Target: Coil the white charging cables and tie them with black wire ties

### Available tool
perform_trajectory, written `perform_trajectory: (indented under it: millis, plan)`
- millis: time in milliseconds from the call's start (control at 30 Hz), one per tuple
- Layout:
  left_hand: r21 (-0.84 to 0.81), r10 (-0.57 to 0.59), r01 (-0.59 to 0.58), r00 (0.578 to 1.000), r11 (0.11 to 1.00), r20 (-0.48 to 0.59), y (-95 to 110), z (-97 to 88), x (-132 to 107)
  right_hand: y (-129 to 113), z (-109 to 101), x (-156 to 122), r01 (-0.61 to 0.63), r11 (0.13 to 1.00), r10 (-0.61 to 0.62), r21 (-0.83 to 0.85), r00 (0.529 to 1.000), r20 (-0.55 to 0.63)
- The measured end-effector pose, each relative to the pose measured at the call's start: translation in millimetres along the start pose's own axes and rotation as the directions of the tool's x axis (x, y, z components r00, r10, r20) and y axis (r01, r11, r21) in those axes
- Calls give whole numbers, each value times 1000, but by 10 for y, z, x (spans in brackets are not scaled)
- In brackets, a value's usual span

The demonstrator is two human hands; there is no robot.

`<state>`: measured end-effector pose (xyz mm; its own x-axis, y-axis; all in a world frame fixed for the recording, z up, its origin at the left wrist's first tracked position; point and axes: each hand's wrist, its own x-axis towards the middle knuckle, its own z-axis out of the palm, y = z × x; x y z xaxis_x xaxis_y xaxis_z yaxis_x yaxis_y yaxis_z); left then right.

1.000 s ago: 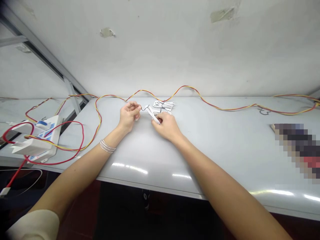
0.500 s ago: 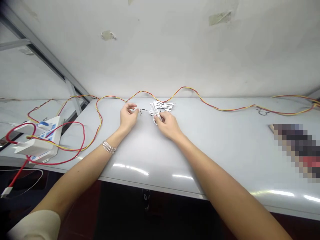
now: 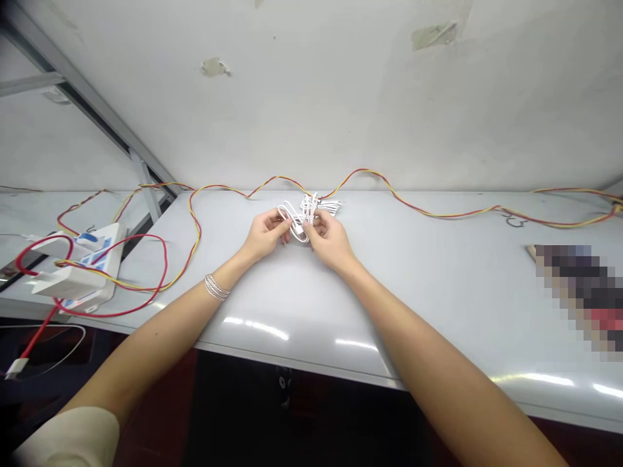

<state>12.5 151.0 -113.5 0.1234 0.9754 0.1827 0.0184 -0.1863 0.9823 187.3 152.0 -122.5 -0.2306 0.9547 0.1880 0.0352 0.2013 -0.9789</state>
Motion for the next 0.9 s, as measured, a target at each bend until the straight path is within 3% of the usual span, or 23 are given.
perform_trajectory:
  millis: [200, 367, 733, 900]
  plan:
    - [-140, -88, 83, 996, 987, -28, -19, -17, 45, -71, -23, 11, -78, 997, 78, 11, 997, -21]
    - [-158, -136, 133, 991, 979, -11, 1, -6, 45, -71, -43, 19, -104, 994, 103, 18, 993, 60]
    - [-211, -177, 168, 984, 963, -26, 15, -49, 36, -47, -119, 21, -46, 999, 44, 5, 979, 198]
    - [-222, -196, 182, 980, 958, -42, 1, -72, 35, -38, -122, 25, -47, 999, 48, -6, 983, 179]
